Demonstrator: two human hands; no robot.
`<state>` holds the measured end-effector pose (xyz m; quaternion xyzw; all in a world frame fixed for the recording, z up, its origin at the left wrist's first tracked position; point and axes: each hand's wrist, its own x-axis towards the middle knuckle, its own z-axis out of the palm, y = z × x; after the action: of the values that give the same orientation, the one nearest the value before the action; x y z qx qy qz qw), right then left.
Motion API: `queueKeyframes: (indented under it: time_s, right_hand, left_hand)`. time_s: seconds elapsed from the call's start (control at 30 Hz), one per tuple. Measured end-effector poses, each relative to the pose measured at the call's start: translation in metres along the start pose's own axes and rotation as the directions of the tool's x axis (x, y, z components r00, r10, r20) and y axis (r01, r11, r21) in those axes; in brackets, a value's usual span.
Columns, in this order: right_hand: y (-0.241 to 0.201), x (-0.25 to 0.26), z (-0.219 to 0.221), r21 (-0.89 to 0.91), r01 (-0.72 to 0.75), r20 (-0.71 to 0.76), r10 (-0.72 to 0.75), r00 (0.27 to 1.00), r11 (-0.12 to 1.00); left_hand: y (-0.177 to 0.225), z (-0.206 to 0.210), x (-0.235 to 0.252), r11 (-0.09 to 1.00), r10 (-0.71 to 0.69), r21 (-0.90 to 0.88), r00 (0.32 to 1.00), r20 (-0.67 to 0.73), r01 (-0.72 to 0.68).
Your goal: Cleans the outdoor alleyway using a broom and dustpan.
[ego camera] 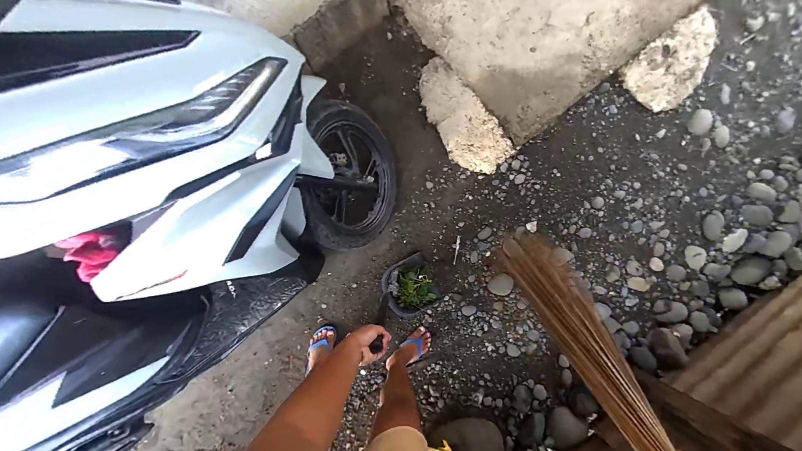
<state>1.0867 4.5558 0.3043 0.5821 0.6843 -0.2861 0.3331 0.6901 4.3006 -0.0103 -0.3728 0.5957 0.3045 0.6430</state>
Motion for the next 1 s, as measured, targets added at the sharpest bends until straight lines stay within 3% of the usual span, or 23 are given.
queueKeyframes:
  time_s: [0.17,0.33,0.43,0.67,0.77,0.87,1.0]
  right_hand:
    - [-0.099,0.086,0.047,-0.097,0.027,-0.135,-0.041,0.990,0.995]
    - [-0.159,0.142,0.092,-0.339,0.077,0.107,-0.043,0.993,0.938]
    - [-0.151,0.110,0.094,-0.368,0.103,0.176,-0.039,0.984,0.924]
    - [-0.075,0.008,0.042,-0.055,0.084,0.069,-0.080,0.994,0.995]
    - [-0.067,0.011,0.066,-0.012,0.021,0.040,-0.020,0.999,1.000]
    - [-0.084,0.047,0.117,0.024,-0.035,0.051,0.033,0.998,0.999]
    - [-0.106,0.069,0.172,-0.089,-0.012,0.258,0.035,0.965,0.996]
  left_hand:
    - [-0.008,-0.005,-0.006,0.997,0.028,-0.067,0.999,0.019,-0.027]
    - [-0.015,-0.010,-0.010,0.984,0.029,-0.175,0.999,0.017,-0.026]
    - [-0.010,-0.013,-0.011,0.976,0.010,-0.219,0.999,0.030,-0.003]
    - [-0.011,-0.016,-0.002,0.983,-0.003,-0.183,0.999,0.042,0.010]
    - [-0.014,-0.016,-0.001,0.987,-0.012,-0.159,0.999,0.033,0.017]
    - [-0.016,-0.018,0.000,0.986,-0.017,-0.164,0.999,0.043,0.024]
    - [-0.013,-0.023,-0.005,0.972,-0.011,-0.233,0.999,0.040,0.020]
